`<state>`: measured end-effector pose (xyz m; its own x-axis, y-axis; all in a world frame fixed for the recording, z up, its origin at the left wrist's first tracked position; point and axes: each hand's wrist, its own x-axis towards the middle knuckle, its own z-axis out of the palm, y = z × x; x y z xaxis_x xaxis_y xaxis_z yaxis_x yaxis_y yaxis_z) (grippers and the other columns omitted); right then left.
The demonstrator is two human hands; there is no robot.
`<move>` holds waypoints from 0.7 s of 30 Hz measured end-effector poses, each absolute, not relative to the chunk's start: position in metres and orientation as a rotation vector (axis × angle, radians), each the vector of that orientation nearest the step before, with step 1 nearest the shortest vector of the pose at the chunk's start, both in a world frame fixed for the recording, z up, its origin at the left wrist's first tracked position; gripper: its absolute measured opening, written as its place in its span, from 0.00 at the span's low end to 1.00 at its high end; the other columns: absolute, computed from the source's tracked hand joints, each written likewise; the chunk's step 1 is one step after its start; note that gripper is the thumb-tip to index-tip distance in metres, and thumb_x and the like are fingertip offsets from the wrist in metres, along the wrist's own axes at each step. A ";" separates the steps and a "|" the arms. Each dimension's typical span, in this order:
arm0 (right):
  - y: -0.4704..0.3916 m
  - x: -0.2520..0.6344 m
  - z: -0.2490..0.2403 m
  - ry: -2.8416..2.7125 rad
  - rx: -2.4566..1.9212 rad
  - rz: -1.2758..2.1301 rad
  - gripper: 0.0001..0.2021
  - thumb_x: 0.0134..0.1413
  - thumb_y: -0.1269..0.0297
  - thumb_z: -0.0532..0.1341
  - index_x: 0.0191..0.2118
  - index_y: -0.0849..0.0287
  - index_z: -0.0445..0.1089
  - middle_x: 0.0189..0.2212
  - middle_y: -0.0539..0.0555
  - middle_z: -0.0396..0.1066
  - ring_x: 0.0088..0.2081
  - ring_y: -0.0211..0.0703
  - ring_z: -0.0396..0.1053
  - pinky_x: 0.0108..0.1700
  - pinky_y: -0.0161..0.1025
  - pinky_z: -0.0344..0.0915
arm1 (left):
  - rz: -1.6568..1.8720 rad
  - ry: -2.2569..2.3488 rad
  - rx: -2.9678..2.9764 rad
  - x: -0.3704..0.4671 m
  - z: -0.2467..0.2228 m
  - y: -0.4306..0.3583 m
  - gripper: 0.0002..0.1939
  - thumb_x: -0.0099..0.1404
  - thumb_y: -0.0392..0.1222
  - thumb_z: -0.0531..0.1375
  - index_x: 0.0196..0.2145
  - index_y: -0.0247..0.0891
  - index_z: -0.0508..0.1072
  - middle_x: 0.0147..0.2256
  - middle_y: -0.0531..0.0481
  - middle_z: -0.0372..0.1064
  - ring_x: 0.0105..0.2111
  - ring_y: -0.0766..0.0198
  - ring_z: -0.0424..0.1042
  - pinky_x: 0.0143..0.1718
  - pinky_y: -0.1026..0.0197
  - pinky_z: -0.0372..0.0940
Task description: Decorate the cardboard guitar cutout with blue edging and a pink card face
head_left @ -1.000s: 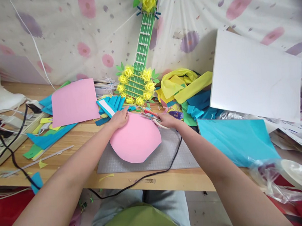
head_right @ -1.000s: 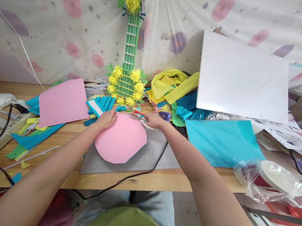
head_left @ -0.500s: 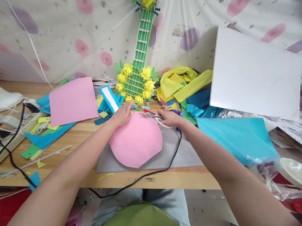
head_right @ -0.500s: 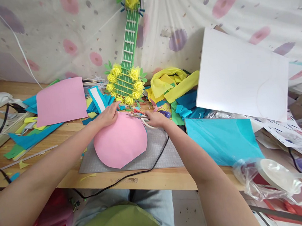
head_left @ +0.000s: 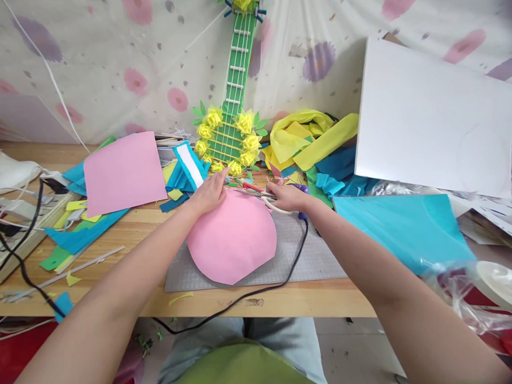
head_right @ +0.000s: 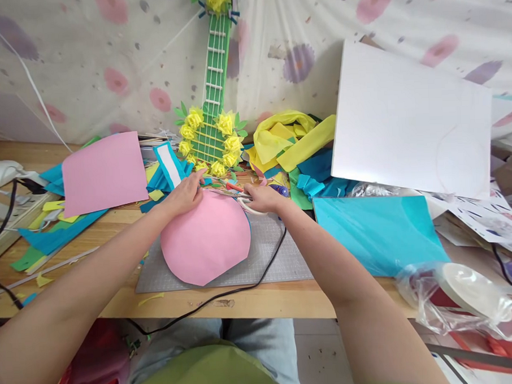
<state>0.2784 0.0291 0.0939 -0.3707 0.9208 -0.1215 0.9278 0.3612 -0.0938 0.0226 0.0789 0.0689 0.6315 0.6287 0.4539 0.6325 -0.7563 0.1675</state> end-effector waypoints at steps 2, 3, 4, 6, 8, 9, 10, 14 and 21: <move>0.028 0.277 0.095 2.553 1.737 -0.186 0.18 0.52 0.48 0.51 0.39 0.58 0.60 0.33 0.57 0.70 0.29 0.43 0.65 0.27 0.34 0.49 | -0.785 -1.097 -2.824 0.023 0.068 0.079 0.31 0.58 0.30 0.47 0.59 0.28 0.47 0.45 0.37 0.63 0.47 0.55 0.64 0.49 0.51 0.59; 0.028 0.277 0.095 2.550 1.745 -0.170 0.18 0.52 0.48 0.51 0.39 0.58 0.60 0.33 0.57 0.69 0.29 0.43 0.65 0.27 0.34 0.49 | -0.784 -1.100 -2.822 0.023 0.068 0.079 0.31 0.58 0.30 0.47 0.59 0.28 0.47 0.45 0.37 0.63 0.47 0.55 0.64 0.49 0.51 0.59; 0.027 0.276 0.096 2.547 1.751 -0.160 0.18 0.53 0.48 0.51 0.39 0.58 0.61 0.32 0.57 0.69 0.29 0.43 0.65 0.27 0.34 0.48 | -0.780 -1.103 -2.820 0.023 0.068 0.079 0.31 0.58 0.30 0.47 0.59 0.28 0.47 0.45 0.37 0.63 0.47 0.55 0.64 0.49 0.51 0.59; 0.027 0.277 0.096 2.542 1.764 -0.156 0.18 0.53 0.47 0.51 0.38 0.59 0.61 0.32 0.56 0.69 0.28 0.42 0.64 0.28 0.34 0.48 | -0.771 -1.113 -2.815 0.024 0.069 0.079 0.31 0.57 0.30 0.47 0.59 0.29 0.47 0.45 0.38 0.64 0.47 0.55 0.64 0.49 0.51 0.59; 0.027 0.278 0.097 2.542 1.768 -0.164 0.19 0.52 0.46 0.51 0.37 0.59 0.62 0.31 0.56 0.69 0.28 0.42 0.64 0.28 0.34 0.49 | -0.762 -1.115 -2.817 0.024 0.071 0.078 0.31 0.57 0.30 0.48 0.59 0.29 0.47 0.44 0.39 0.64 0.47 0.55 0.64 0.49 0.51 0.59; 0.027 0.279 0.097 2.541 1.764 -0.168 0.19 0.52 0.46 0.51 0.37 0.59 0.62 0.31 0.56 0.69 0.29 0.42 0.63 0.28 0.35 0.49 | -0.762 -1.113 -2.818 0.024 0.072 0.077 0.31 0.57 0.30 0.47 0.59 0.29 0.48 0.44 0.38 0.64 0.47 0.55 0.64 0.49 0.51 0.59; 0.028 0.280 0.097 2.541 1.758 -0.167 0.20 0.52 0.46 0.51 0.36 0.59 0.63 0.31 0.56 0.69 0.29 0.43 0.63 0.28 0.35 0.49 | -0.759 -1.107 -2.822 0.025 0.072 0.077 0.30 0.58 0.30 0.47 0.59 0.28 0.48 0.45 0.38 0.64 0.47 0.54 0.64 0.49 0.51 0.59; 0.031 0.281 0.099 2.554 1.726 -0.132 0.19 0.51 0.46 0.51 0.35 0.59 0.63 0.30 0.56 0.68 0.29 0.43 0.62 0.28 0.35 0.49 | -0.738 -1.092 -2.824 0.025 0.074 0.075 0.30 0.58 0.30 0.47 0.59 0.26 0.48 0.47 0.36 0.63 0.49 0.54 0.63 0.50 0.51 0.58; 0.035 0.282 0.104 2.542 1.710 -0.115 0.19 0.51 0.46 0.52 0.33 0.59 0.64 0.28 0.55 0.68 0.28 0.41 0.60 0.27 0.34 0.46 | -0.710 -1.090 -2.824 0.025 0.075 0.075 0.31 0.58 0.30 0.47 0.59 0.27 0.47 0.48 0.36 0.63 0.49 0.54 0.63 0.50 0.51 0.58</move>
<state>0.2815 0.0350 0.1036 -0.3755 0.9209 -0.1047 0.9266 0.3756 -0.0199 0.0252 0.0752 0.0750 0.6500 0.6294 0.4260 0.6443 -0.7536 0.1303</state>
